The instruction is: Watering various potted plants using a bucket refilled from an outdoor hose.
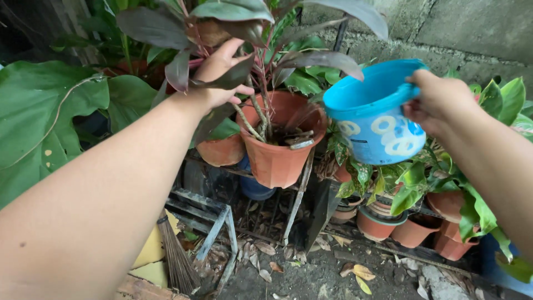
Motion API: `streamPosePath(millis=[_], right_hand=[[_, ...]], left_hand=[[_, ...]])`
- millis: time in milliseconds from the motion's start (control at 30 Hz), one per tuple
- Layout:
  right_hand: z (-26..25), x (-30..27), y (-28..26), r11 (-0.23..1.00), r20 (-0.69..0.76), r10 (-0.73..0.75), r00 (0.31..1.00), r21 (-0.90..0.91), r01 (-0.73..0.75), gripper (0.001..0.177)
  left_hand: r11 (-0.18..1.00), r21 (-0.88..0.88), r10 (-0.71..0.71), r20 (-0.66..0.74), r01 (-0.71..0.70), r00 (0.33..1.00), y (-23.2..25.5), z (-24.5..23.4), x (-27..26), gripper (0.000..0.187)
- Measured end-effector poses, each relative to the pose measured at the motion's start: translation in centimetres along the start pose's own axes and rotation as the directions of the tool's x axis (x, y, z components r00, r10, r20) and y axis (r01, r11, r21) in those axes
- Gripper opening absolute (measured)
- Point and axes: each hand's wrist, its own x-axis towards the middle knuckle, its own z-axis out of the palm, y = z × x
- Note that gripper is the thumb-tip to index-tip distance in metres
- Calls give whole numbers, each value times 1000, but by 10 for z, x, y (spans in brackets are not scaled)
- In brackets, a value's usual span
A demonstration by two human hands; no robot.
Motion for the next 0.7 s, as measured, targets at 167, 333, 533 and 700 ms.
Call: streamPosePath(millis=[167,333,533,700], right_hand=[[-43,-34,37,966,-100,91,991,252,-63,18],[-87,-85,80,935,-134,119,984,350,-66,18],[-143,-119,131,924,-258,272,927,339,-176,20],[-167,-148,138,941,-369,275,888,295,-168,19]], left_hand=[[991,-106,-84,-3,83,996,-3,4,11,61],[966,-150,199,-100,-212,975,-92,13,74,46],[968,-85,207,-266,-237,941,-39,38,36,33],[956,-138,231,-191,-259,954,-42,29,16,37]])
